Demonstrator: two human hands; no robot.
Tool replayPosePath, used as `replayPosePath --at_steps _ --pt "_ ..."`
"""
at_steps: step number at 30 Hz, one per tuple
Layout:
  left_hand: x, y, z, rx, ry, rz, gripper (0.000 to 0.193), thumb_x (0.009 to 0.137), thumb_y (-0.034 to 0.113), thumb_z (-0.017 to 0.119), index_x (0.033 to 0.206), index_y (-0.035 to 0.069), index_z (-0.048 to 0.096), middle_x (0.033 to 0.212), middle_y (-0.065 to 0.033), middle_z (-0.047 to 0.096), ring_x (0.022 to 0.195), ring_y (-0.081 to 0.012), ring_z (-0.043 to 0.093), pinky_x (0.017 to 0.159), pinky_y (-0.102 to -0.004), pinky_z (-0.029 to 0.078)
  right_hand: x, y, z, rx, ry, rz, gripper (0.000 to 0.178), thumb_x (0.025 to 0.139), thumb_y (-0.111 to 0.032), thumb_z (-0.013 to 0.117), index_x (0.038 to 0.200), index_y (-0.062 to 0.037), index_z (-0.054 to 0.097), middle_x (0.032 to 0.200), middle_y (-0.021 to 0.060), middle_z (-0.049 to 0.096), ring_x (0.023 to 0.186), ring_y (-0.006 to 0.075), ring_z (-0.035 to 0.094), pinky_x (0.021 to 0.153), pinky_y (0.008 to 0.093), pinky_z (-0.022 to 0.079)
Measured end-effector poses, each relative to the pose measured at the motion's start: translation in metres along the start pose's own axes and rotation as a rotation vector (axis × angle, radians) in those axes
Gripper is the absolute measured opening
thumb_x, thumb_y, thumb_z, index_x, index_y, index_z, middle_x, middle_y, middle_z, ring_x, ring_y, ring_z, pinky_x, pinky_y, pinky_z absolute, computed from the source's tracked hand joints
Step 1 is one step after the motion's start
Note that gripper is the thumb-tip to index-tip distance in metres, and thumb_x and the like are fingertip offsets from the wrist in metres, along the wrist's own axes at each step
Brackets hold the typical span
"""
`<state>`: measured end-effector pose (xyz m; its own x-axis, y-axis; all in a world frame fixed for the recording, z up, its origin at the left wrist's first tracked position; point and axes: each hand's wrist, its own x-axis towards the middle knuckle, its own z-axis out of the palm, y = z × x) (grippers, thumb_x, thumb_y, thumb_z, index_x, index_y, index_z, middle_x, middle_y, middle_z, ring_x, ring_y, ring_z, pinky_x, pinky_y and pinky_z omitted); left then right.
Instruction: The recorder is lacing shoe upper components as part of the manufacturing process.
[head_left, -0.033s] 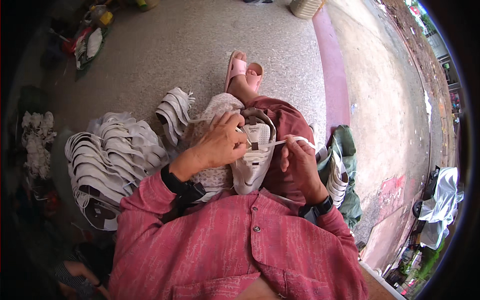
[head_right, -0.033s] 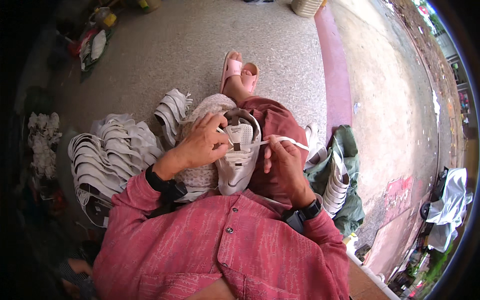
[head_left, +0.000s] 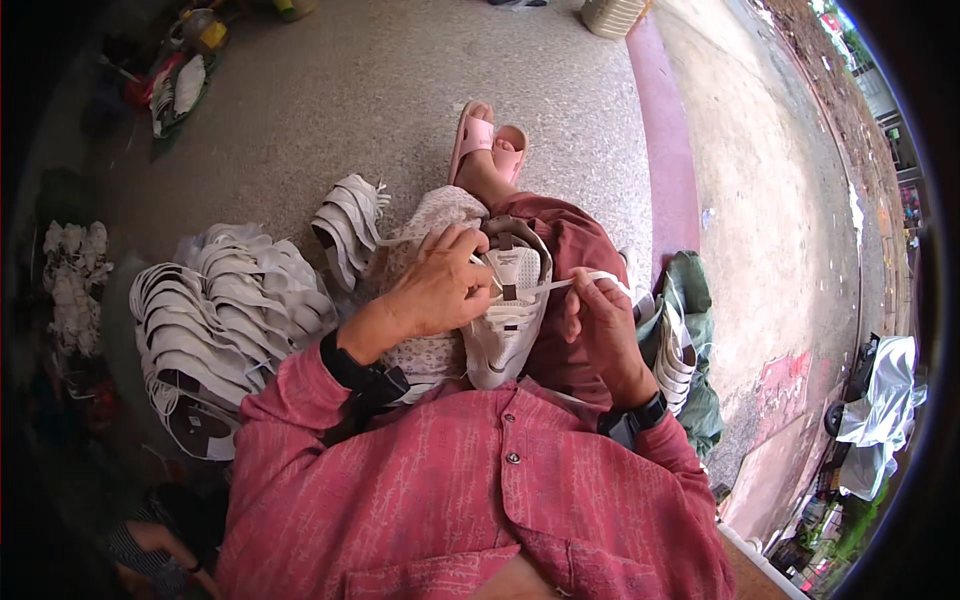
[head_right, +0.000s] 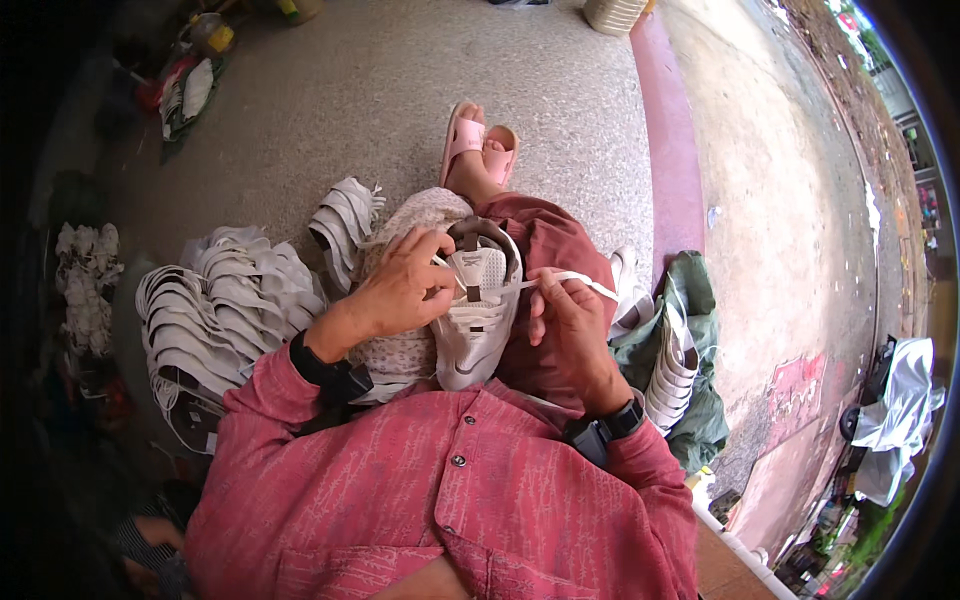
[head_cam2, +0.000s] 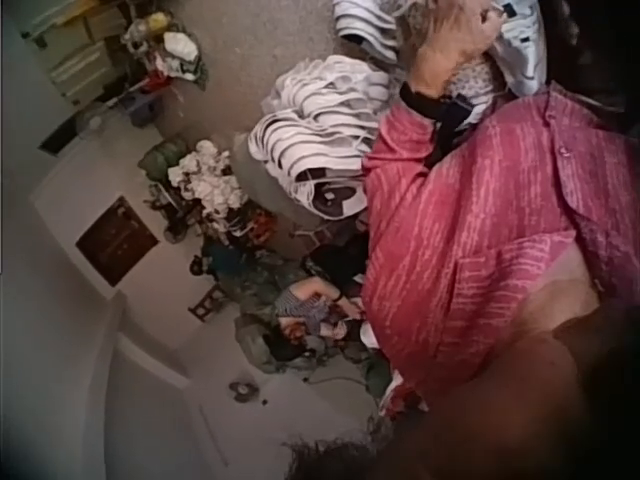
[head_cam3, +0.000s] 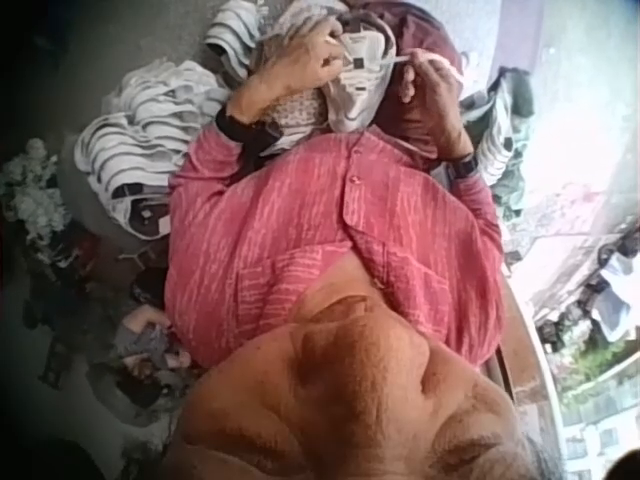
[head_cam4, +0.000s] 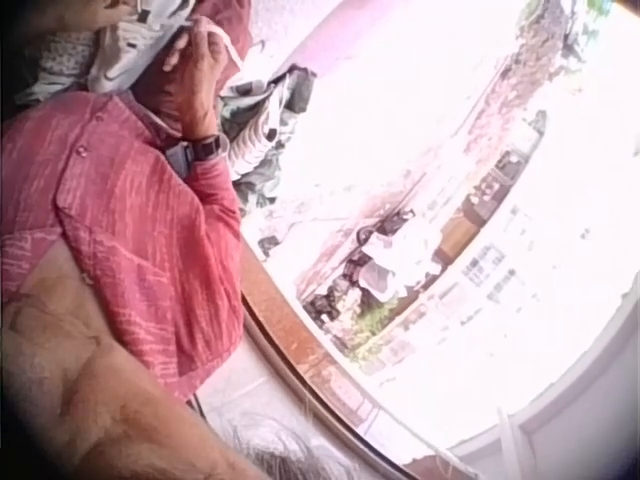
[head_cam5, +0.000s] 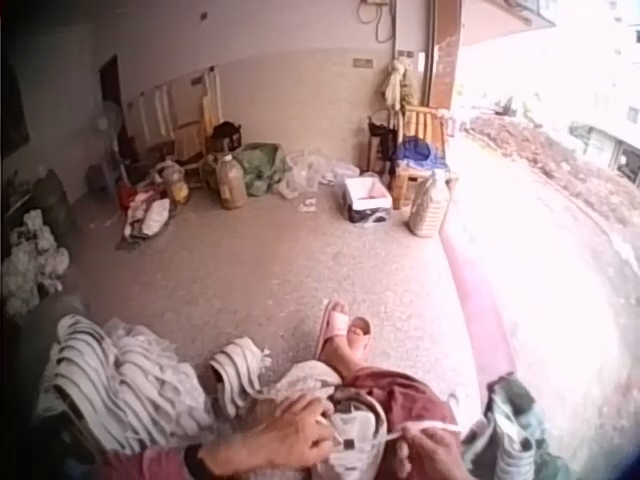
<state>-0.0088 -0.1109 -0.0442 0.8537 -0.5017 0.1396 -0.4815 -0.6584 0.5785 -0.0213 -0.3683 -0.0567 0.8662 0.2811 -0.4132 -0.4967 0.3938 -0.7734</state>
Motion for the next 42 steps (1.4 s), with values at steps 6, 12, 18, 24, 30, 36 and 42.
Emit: replayPosePath --at_steps 6,12,18,24,30,36,42 --pt "0.0 -0.004 -0.004 -0.031 -0.07 -0.014 0.012 0.076 0.02 0.068 0.076 0.008 0.071 0.117 -0.0112 0.053 0.115 -0.0302 0.046 0.1 -0.0408 0.035 0.015 -0.004 0.005 0.171 -0.116 0.042 0.029 0.105 -0.029 0.043 0.111 -0.0028 0.055 0.069 0.0028 0.053 0.048 0.0133 0.05 0.048 0.0261 0.045" --pt "-0.005 -0.009 0.005 -0.361 -0.125 -0.201 0.018 0.08 0.027 0.071 0.083 0.009 0.073 0.126 -0.012 0.048 0.125 -0.0304 0.038 0.107 -0.0399 0.029 0.03 0.013 -0.005 0.368 -0.174 0.087 0.027 0.104 -0.032 0.044 0.107 -0.0074 0.055 0.076 0.0036 0.056 0.06 0.0148 0.054 0.057 0.0296 0.048" --pt "-0.008 -0.01 0.014 -0.5 -0.073 -0.294 0.015 0.079 0.022 0.073 0.086 0.009 0.072 0.132 -0.0177 0.044 0.132 -0.0324 0.031 0.11 -0.0431 0.024 0.032 0.015 -0.006 0.479 -0.166 0.173 0.03 0.104 -0.035 0.041 0.096 -0.009 0.054 0.079 0.0051 0.057 0.069 0.0176 0.055 0.067 0.0331 0.049" --pt "-0.008 -0.011 0.04 -0.267 0.165 -0.213 0.013 0.073 0.015 0.072 0.074 0.006 0.063 0.12 -0.0155 0.055 0.126 -0.0343 0.04 0.106 -0.044 0.03 0.021 0.009 -0.003 0.367 -0.464 0.003 0.032 0.103 -0.034 0.044 0.089 -0.0067 0.054 0.079 0.0053 0.057 0.074 0.017 0.055 0.071 0.0307 0.046" --pt "-0.01 -0.013 0.032 -0.25 0.15 -0.159 0.014 0.071 0.015 0.074 0.077 0.008 0.063 0.116 -0.0137 0.057 0.123 -0.0327 0.044 0.104 -0.0423 0.034 -0.014 -0.037 -0.001 -0.662 -0.293 0.146 0.029 0.102 -0.03 0.05 0.094 -0.0059 0.063 0.079 0.0023 0.061 0.074 0.0114 0.058 0.07 0.0279 0.047" --pt "-0.018 -0.012 0.014 -0.582 0.223 -0.21 0.023 0.072 0.015 0.077 0.093 0.011 0.068 0.117 -0.0105 0.057 0.118 -0.0275 0.049 0.101 -0.0385 0.037 -0.004 -0.038 -0.058 -0.158 0.0 -0.23 0.031 0.1 -0.028 0.051 0.105 0.0006 0.062 0.072 0.0009 0.055 0.061 0.0107 0.052 0.062 0.025 0.045" --pt "-0.019 0.014 -0.027 0.043 0.284 -0.197 0.025 0.07 0.013 0.079 0.092 0.009 0.068 0.092 -0.0043 0.066 0.089 -0.0263 0.06 0.078 -0.0364 0.049 0.001 -0.013 -0.11 -0.017 0.31 -0.295 0.012 0.093 -0.015 0.061 0.096 -0.0046 0.056 0.07 0.0 0.053 0.057 0.0098 0.051 0.057 0.0249 0.046"
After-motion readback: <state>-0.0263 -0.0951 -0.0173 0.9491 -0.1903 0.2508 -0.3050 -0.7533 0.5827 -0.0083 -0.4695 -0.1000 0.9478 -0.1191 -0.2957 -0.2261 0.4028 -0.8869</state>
